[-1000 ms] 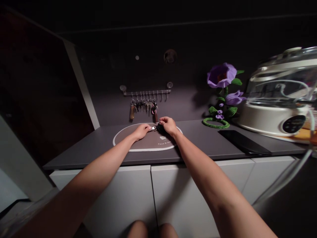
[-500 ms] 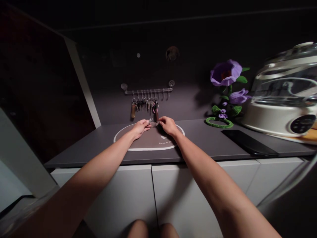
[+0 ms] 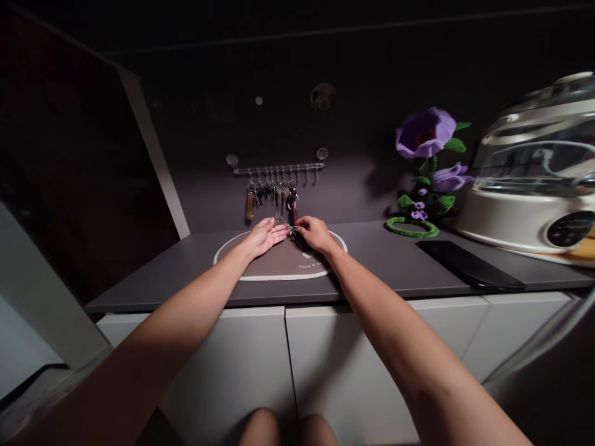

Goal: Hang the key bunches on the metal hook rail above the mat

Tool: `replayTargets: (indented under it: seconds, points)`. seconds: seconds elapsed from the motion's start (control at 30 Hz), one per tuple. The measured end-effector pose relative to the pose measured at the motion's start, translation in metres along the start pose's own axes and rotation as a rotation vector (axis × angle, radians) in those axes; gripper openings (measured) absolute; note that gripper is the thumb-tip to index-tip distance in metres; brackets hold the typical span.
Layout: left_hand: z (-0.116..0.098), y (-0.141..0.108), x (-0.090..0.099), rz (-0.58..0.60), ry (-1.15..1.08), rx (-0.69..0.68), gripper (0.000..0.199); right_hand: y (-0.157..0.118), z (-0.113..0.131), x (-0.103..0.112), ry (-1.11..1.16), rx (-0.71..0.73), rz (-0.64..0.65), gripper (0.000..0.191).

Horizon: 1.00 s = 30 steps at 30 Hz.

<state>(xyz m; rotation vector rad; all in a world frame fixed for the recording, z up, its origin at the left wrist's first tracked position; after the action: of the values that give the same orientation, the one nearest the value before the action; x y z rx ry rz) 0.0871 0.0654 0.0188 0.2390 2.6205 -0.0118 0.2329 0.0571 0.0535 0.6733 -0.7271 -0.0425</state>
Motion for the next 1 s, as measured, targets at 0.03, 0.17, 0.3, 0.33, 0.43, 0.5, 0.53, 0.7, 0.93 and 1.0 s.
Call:
replayTargets:
  seconds: [0.03,0.17,0.3,0.33,0.43,0.5,0.53,0.7,0.93,1.0]
  points:
    - [-0.001,-0.001,-0.001,0.008,-0.03,-0.006,0.01,0.0,0.0,0.0,0.001,0.005,0.002,0.017]
    - [-0.006,-0.003,-0.004,0.058,-0.135,-0.036,0.007,-0.001,-0.002,-0.004,-0.012,0.025,0.023,0.019]
    - [-0.009,-0.003,-0.005,0.087,-0.217,-0.045,0.011,-0.001,-0.002,-0.007,-0.006,0.066,0.028,0.018]
    - [-0.009,-0.004,-0.006,0.096,-0.229,-0.051,0.012,-0.001,-0.001,-0.007,-0.001,0.075,0.03,0.017]
    - [-0.012,-0.005,-0.008,0.131,-0.24,-0.074,0.013,-0.002,0.003,-0.007,0.005,0.082,0.042,0.017]
    - [-0.014,-0.006,-0.01,0.149,-0.245,-0.087,0.014,-0.003,0.006,-0.008,0.017,0.074,0.06,0.021]
    - [-0.014,-0.007,-0.01,0.155,-0.248,-0.091,0.014,-0.004,0.008,-0.008,0.028,0.071,0.071,0.022]
    - [-0.015,-0.008,-0.012,0.172,-0.262,-0.099,0.015,-0.006,0.012,-0.012,0.118,0.079,0.115,0.023]
    - [-0.017,-0.01,-0.014,0.168,-0.287,-0.098,0.011,-0.005,0.009,-0.015,0.319,0.06,0.128,0.03]
    - [-0.017,-0.01,-0.013,0.16,-0.267,-0.106,0.006,-0.004,0.009,-0.015,0.393,0.069,0.133,0.031]
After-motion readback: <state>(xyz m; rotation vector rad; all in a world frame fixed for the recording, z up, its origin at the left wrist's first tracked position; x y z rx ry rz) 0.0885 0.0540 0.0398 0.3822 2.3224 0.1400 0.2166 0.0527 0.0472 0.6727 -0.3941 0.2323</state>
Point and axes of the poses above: each hand's wrist, its own y-axis towards the middle knuckle, its own x-axis out of the back of the hand, z = x × y, the point moved 6 cm from there along y, towards the middle knuckle, and after that the axes turned 2 degrees about x, right-handed, at the moved point
